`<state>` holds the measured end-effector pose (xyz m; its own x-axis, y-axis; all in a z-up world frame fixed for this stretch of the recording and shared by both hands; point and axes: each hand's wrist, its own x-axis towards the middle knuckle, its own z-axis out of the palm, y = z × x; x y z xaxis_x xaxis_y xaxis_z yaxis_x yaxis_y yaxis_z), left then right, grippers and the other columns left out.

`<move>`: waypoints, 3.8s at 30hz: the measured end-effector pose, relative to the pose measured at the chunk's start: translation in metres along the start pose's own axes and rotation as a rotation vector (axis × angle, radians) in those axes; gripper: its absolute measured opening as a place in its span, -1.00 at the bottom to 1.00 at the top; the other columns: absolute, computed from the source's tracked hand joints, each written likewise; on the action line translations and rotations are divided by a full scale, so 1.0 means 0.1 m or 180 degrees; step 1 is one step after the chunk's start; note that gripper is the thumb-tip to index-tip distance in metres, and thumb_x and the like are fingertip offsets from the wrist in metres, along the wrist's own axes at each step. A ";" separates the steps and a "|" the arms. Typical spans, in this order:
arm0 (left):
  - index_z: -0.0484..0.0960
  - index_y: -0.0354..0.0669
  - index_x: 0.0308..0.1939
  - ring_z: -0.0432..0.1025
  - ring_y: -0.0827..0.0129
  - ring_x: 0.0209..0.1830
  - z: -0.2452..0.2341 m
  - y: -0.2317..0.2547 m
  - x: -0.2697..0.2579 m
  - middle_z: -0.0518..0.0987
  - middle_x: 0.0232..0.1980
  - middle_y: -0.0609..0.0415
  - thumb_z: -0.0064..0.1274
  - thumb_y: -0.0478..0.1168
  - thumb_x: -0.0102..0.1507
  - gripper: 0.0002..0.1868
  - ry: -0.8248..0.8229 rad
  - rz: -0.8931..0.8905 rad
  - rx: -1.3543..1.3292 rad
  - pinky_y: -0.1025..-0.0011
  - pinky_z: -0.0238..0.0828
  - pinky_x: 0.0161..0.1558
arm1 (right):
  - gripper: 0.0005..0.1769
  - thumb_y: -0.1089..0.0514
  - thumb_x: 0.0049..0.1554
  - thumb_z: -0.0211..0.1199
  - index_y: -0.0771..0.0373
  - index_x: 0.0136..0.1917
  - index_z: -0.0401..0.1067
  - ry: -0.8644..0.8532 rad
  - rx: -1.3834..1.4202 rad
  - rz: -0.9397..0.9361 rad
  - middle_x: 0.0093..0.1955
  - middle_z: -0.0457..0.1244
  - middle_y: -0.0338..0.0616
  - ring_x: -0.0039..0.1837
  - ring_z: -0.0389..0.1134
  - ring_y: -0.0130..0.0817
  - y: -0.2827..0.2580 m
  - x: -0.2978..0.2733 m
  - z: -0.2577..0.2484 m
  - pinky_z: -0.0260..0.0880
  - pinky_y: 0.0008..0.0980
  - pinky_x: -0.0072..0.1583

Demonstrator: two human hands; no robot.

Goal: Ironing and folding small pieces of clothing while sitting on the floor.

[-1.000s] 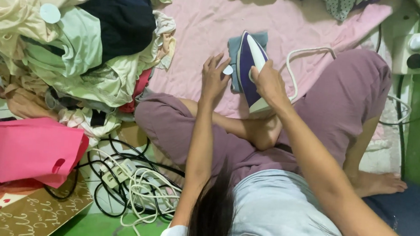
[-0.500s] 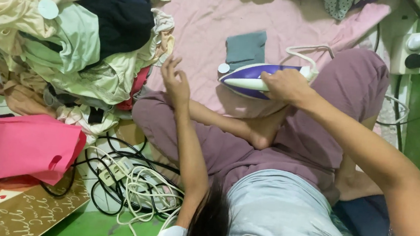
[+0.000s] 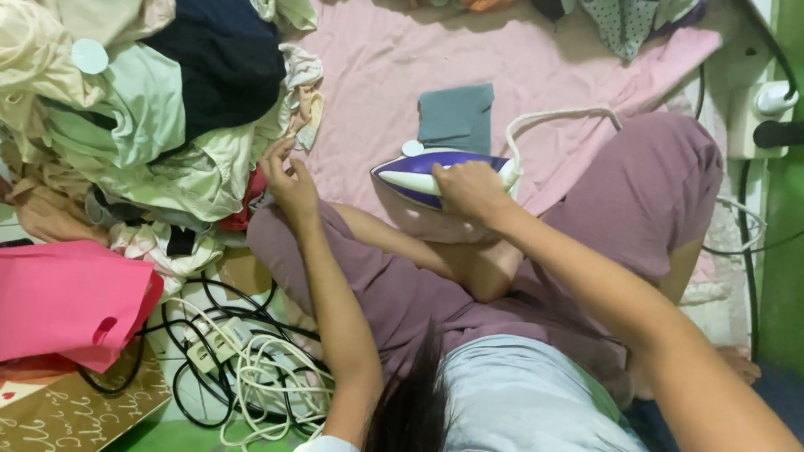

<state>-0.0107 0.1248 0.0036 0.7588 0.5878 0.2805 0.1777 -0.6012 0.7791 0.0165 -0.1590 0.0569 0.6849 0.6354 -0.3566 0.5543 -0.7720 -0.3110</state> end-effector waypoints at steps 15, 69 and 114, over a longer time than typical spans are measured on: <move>0.50 0.06 -0.08 0.43 0.14 -0.06 0.05 -0.15 -0.29 0.44 -0.10 0.08 -0.18 -0.13 0.19 -0.75 -0.2375 0.0214 0.2036 0.19 0.40 -0.10 | -0.56 0.17 -0.11 0.23 0.28 0.08 0.34 -0.0376 -0.0230 -0.0190 -0.24 0.33 0.13 -0.14 0.40 0.04 0.33 -0.15 -0.23 0.43 -0.06 -0.11; 0.46 -0.05 -0.25 0.36 0.03 -0.17 0.16 0.08 -0.22 0.43 -0.15 -0.04 -0.22 -0.20 0.17 -0.84 -0.2666 -0.0211 0.2158 0.07 0.25 -0.19 | -0.51 0.12 -0.12 0.12 -0.04 0.13 0.37 0.0110 0.0321 0.0993 -0.21 0.30 0.11 -0.17 0.34 0.13 0.41 0.67 -0.84 0.36 -0.01 -0.22; 0.34 -0.13 -0.18 0.28 0.11 -0.13 0.69 0.99 -1.01 0.33 -0.09 -0.02 -0.05 -0.39 -0.03 -0.67 -0.2705 0.3360 0.1638 0.18 0.11 0.11 | -0.70 0.05 -0.06 0.22 0.34 -0.16 0.41 0.1029 0.0076 0.2099 -0.24 0.31 0.18 -0.20 0.34 0.17 2.25 0.04 -0.56 0.35 -0.04 -0.21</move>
<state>-0.0263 -0.0318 0.0136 0.7788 -0.6265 0.0320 -0.6265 -0.7744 0.0883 0.1699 -0.3311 0.0348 0.9799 -0.0001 -0.1996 -0.0291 -0.9894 -0.1419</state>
